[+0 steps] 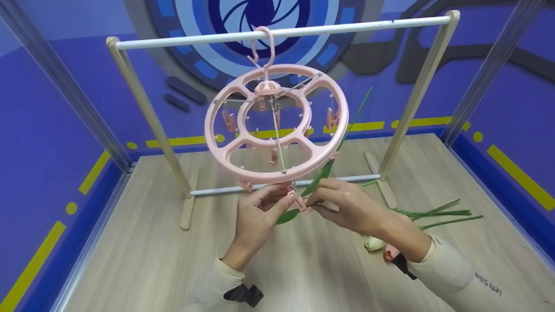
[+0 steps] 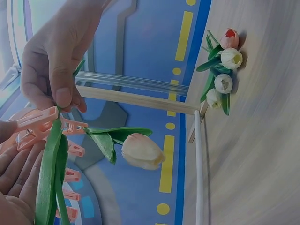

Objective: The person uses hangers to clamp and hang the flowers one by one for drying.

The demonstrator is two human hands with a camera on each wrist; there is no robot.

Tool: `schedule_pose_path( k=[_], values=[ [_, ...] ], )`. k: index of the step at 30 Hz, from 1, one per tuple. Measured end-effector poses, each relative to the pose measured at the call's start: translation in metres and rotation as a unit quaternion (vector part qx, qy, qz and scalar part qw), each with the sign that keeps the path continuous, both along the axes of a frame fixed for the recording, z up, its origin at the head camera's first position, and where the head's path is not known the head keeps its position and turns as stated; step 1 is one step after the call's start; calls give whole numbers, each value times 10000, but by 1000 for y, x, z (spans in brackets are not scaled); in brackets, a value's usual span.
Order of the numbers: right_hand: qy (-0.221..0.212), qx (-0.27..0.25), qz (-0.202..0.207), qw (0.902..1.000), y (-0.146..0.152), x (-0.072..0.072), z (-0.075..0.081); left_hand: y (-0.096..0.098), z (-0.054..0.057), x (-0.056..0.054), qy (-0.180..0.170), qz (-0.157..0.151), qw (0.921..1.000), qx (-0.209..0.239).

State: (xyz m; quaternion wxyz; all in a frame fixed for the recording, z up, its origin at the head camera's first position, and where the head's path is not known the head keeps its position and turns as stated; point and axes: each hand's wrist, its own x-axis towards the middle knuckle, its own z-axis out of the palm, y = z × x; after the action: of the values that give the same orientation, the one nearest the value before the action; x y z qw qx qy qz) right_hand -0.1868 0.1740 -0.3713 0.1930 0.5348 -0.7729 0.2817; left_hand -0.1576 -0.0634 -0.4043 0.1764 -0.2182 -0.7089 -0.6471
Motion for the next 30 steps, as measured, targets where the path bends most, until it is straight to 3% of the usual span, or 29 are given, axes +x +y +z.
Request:
schedule_pose_path(
  k=[9, 21, 30],
  values=[
    [-41, -74, 67, 9999, 2, 0, 1, -6, 0, 0, -168, 173, 9996, -163],
    [-299, -97, -24, 9995, 12, -5, 0, -43, -7, 1, -190, 1020, 9946, -50],
    [-434, -74, -210, 9988, 20, -8, 1, -56, -19, -1, -368, 1635, 9858, 100]
  ],
)
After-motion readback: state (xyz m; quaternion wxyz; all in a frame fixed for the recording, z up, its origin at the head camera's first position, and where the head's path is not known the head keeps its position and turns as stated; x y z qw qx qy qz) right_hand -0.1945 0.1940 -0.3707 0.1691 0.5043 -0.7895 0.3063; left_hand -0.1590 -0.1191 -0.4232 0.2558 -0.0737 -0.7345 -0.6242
